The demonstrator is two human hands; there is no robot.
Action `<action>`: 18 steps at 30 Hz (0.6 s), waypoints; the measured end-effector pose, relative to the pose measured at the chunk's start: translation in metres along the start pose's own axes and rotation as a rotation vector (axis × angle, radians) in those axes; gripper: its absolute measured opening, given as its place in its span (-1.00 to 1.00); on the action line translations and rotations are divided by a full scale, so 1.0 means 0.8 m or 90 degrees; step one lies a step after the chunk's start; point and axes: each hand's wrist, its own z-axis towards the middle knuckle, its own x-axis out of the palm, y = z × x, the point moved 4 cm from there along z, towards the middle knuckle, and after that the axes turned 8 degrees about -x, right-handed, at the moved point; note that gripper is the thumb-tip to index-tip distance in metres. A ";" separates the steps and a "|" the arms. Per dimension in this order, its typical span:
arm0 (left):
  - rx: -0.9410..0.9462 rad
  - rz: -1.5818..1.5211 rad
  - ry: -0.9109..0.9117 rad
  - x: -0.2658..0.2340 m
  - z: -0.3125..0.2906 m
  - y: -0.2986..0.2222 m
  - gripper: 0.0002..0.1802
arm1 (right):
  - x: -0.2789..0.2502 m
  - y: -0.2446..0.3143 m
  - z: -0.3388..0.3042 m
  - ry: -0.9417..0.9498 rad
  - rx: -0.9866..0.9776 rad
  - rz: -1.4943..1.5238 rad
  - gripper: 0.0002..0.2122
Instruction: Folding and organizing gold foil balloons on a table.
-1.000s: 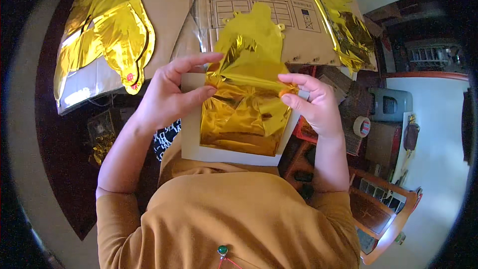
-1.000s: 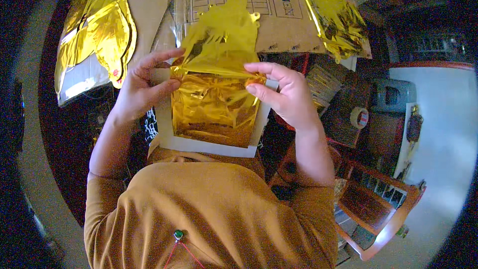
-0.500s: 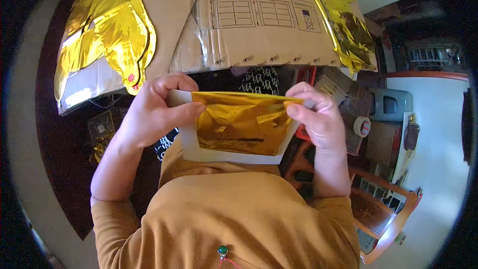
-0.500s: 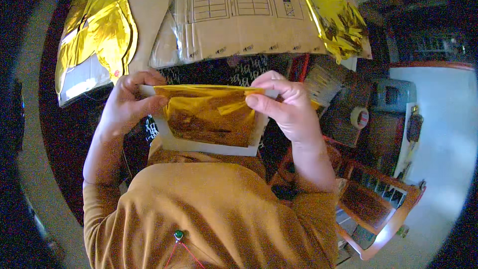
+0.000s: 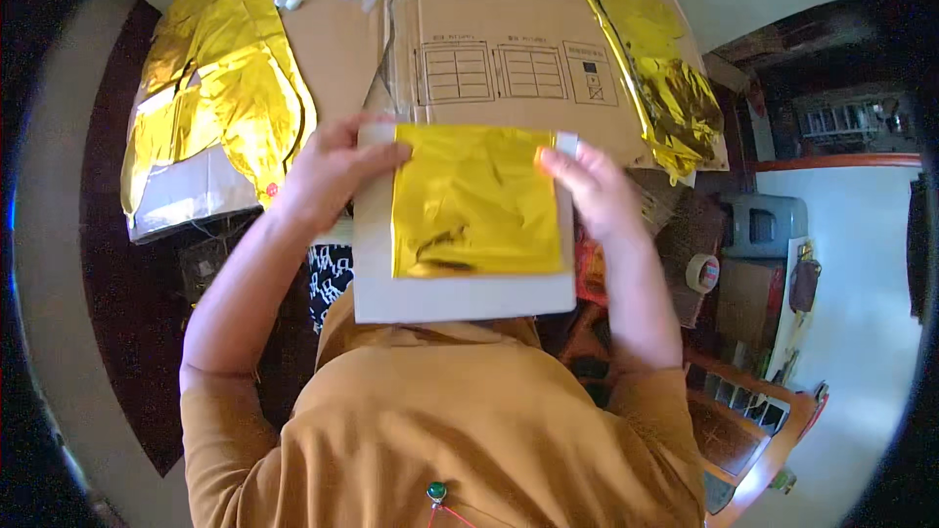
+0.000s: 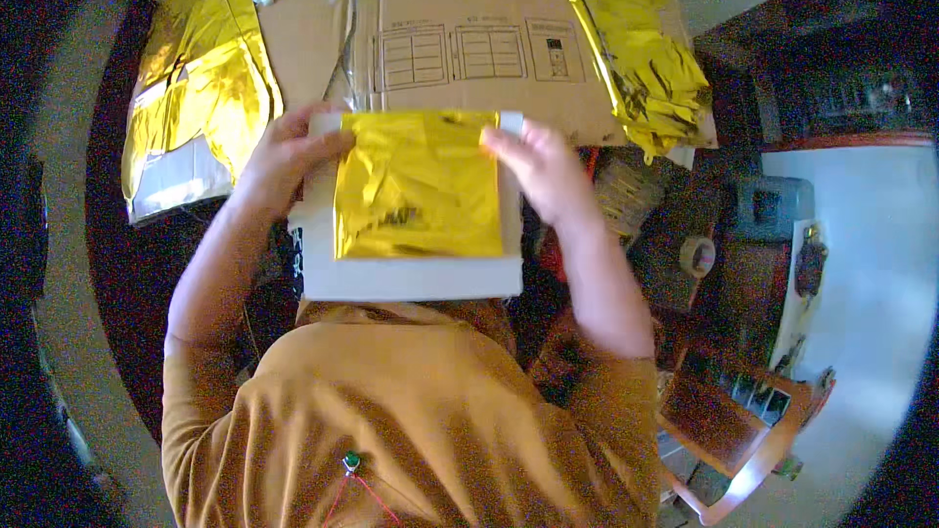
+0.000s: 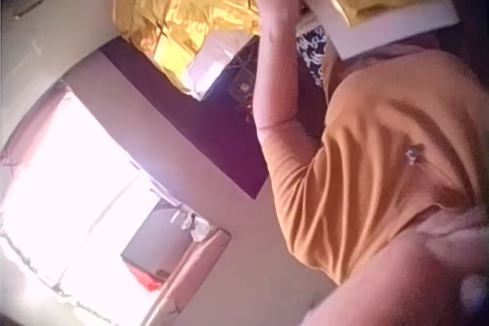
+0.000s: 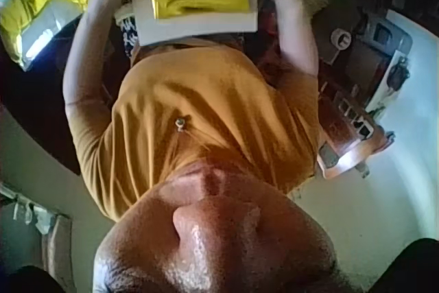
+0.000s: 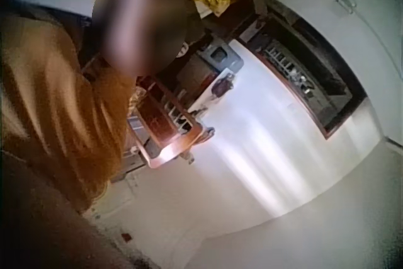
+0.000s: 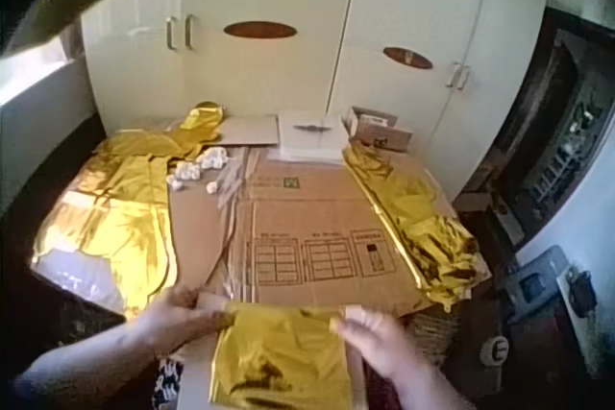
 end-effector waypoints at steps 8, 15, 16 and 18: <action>0.208 0.824 -0.305 0.007 0.097 -0.084 -0.38 | -0.052 -0.010 0.180 0.075 -0.055 -0.194 -0.70; 0.631 0.812 -0.193 0.064 0.100 -0.046 -0.16 | -0.040 0.038 0.170 0.066 -0.018 -0.580 -0.67; 0.609 0.827 -0.175 0.063 0.107 -0.036 -0.14 | -0.034 0.050 0.166 0.068 0.014 -0.618 -0.67; 0.562 0.859 -0.135 0.065 0.112 -0.025 -0.11 | -0.026 0.077 0.153 0.028 0.057 -0.748 -0.65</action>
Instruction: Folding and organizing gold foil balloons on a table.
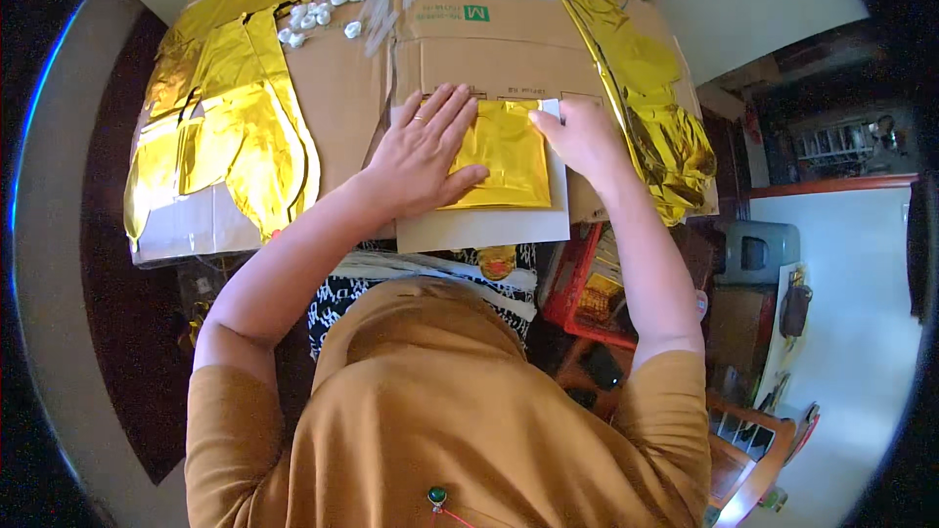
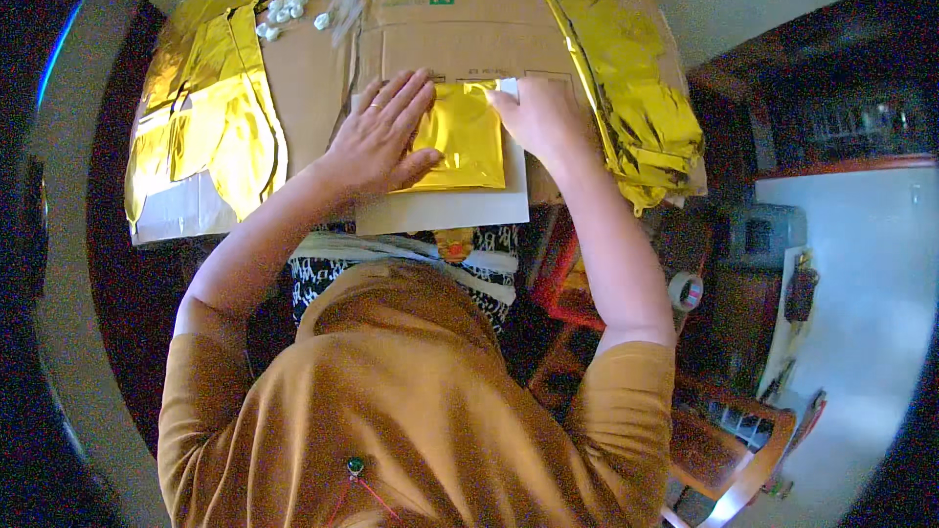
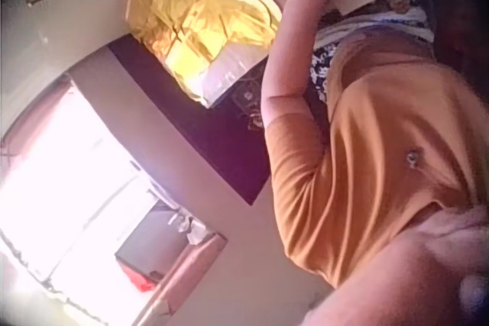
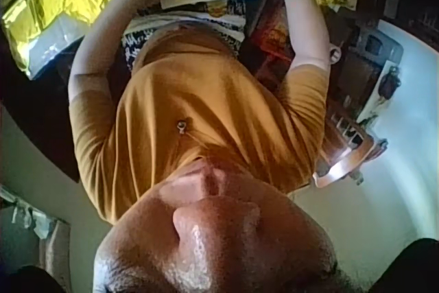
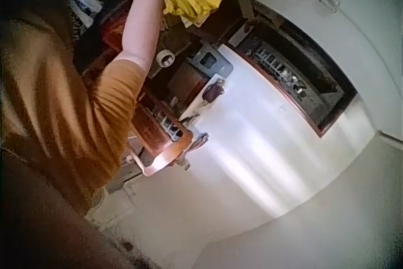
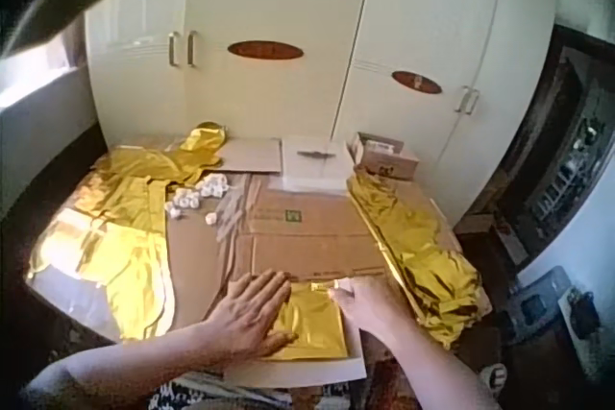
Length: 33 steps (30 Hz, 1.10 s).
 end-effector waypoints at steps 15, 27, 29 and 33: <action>0.036 -0.052 -0.048 -0.009 -0.021 -0.007 -0.13 | 0.080 0.031 -0.039 -0.128 -0.301 -0.127 -0.28; 0.009 -0.038 -0.016 -0.007 -0.022 -0.005 -0.06 | 0.086 0.023 -0.045 -0.159 -0.362 -0.150 -0.24; 0.013 0.003 -0.011 -0.006 -0.024 -0.006 -0.03 | 0.085 0.023 -0.045 -0.150 -0.360 -0.149 -0.24; 0.014 0.046 -0.004 -0.007 -0.029 -0.007 0.01 | 0.084 0.027 -0.048 -0.143 -0.358 -0.167 -0.27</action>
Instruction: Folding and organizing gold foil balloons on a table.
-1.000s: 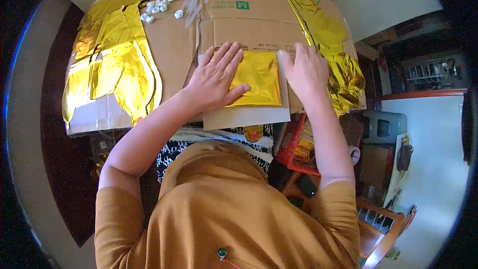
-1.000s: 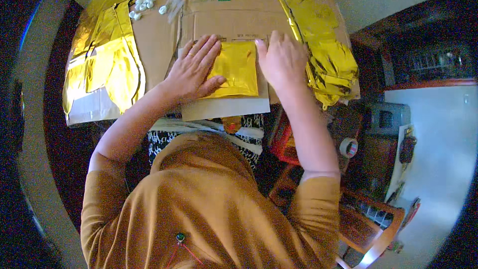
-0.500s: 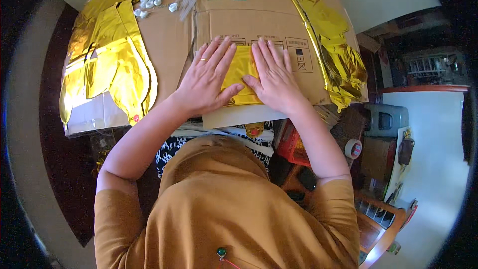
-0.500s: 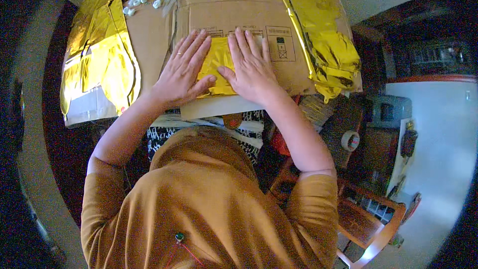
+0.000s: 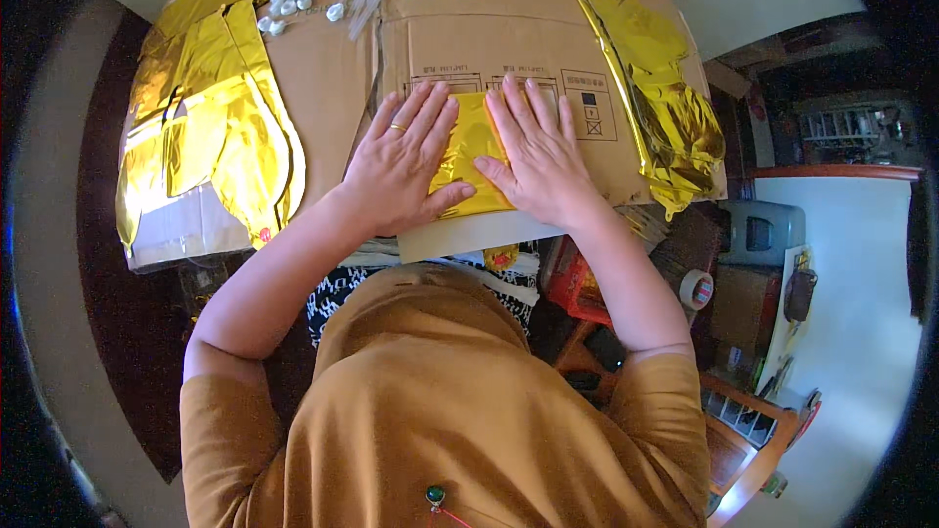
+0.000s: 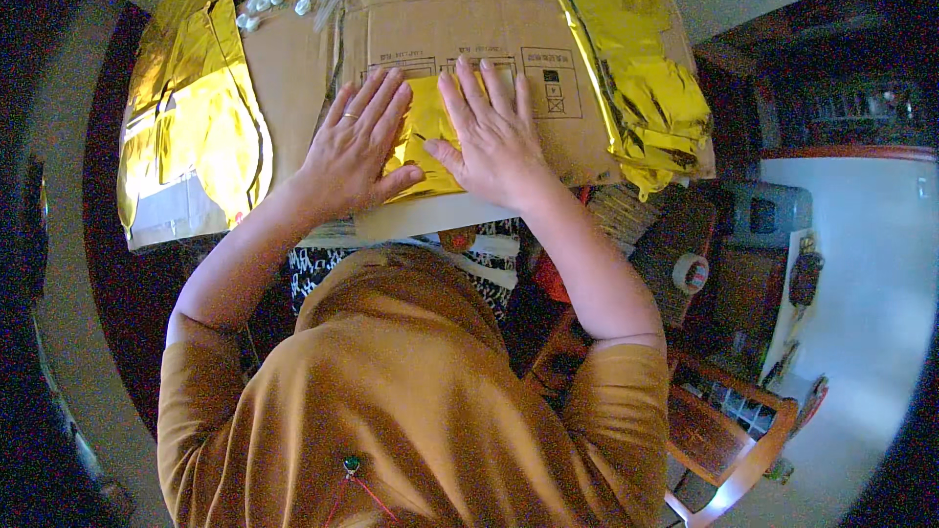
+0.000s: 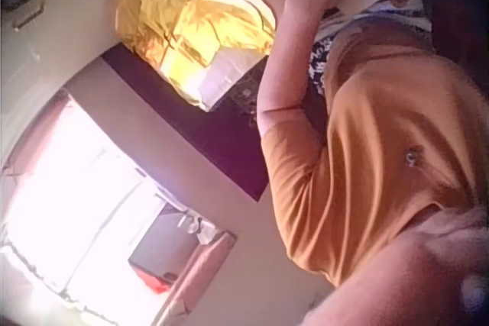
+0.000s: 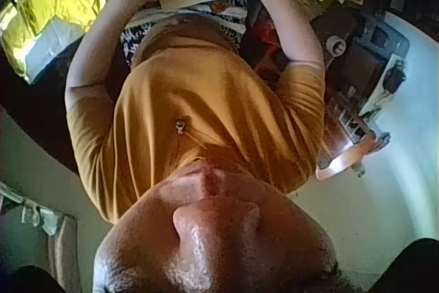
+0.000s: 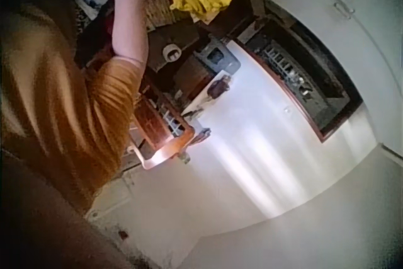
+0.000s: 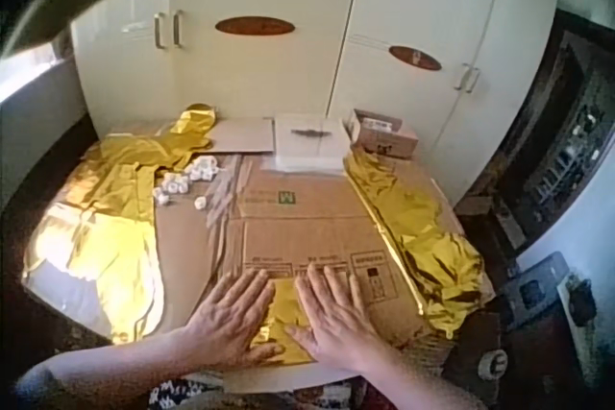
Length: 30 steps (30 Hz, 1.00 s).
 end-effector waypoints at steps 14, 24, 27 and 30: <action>-0.020 -0.010 0.022 -0.010 -0.015 -0.002 0.00 | -0.005 -0.002 -0.005 0.051 0.014 -0.040 -0.29; -0.221 -0.056 0.013 -0.048 -0.039 0.011 -0.02 | -0.004 -0.003 -0.005 -0.002 0.003 -0.028 -0.27; -0.136 -0.116 -0.022 -0.035 -0.017 -0.014 -0.02 | -0.003 -0.012 -0.008 -0.072 0.015 0.057 -0.28; -0.065 -0.104 -0.065 -0.024 0.023 -0.031 -0.01 | -0.017 -0.023 -0.020 -0.209 0.046 0.229 -0.34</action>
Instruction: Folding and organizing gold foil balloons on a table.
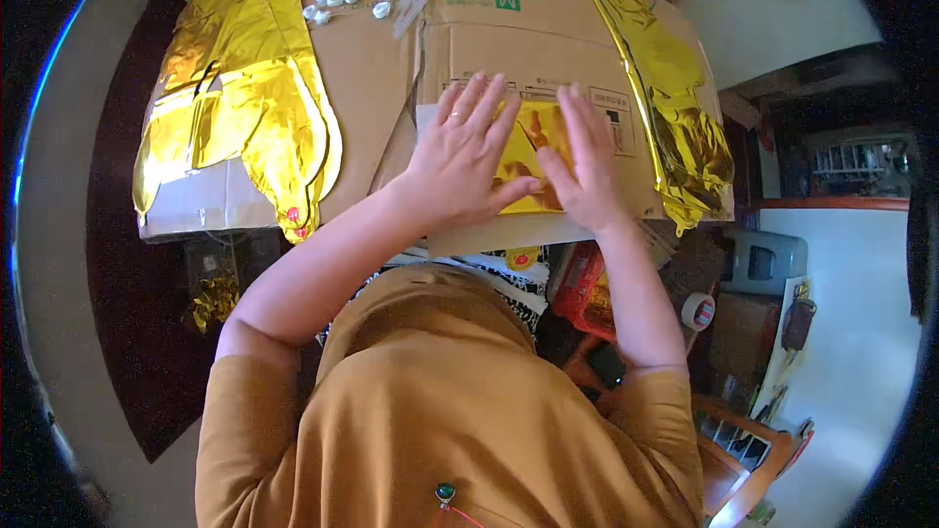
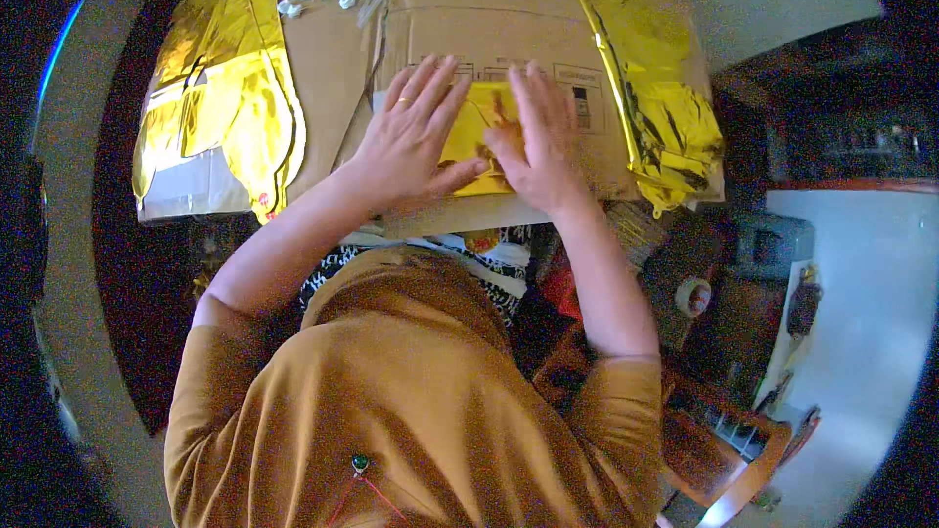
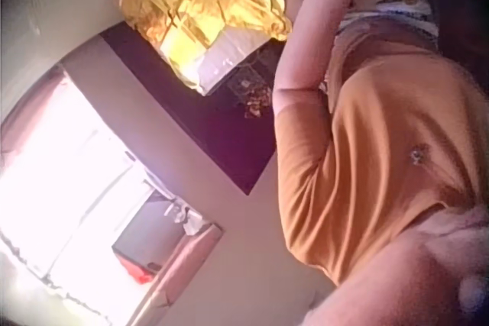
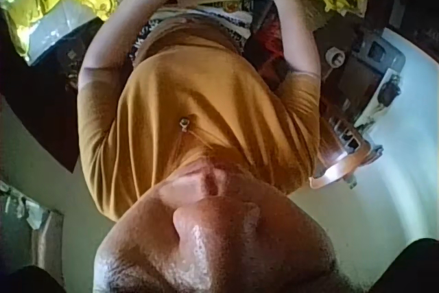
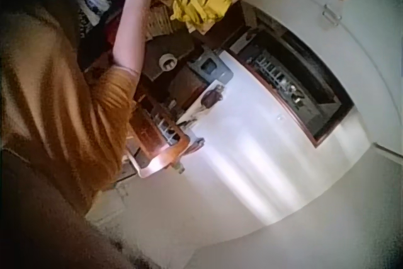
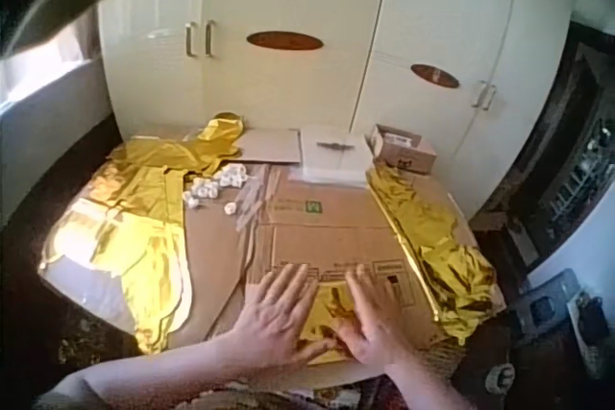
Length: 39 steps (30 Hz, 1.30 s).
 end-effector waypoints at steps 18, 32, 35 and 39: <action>0.082 0.049 0.053 0.033 0.000 0.000 0.00 | 0.003 0.018 -0.160 -0.153 0.623 0.659 -0.74; 0.071 0.044 0.064 0.033 0.000 0.001 0.01 | -0.215 -0.028 -0.214 -0.412 0.509 0.228 -0.75; 0.073 0.027 0.035 0.032 -0.003 0.002 0.01 | -0.186 -0.057 -0.149 -0.419 0.398 0.247 -0.75; 0.084 0.025 -0.003 0.027 -0.004 0.003 -0.01 | -0.114 -0.100 -0.052 -0.271 0.422 0.193 -0.70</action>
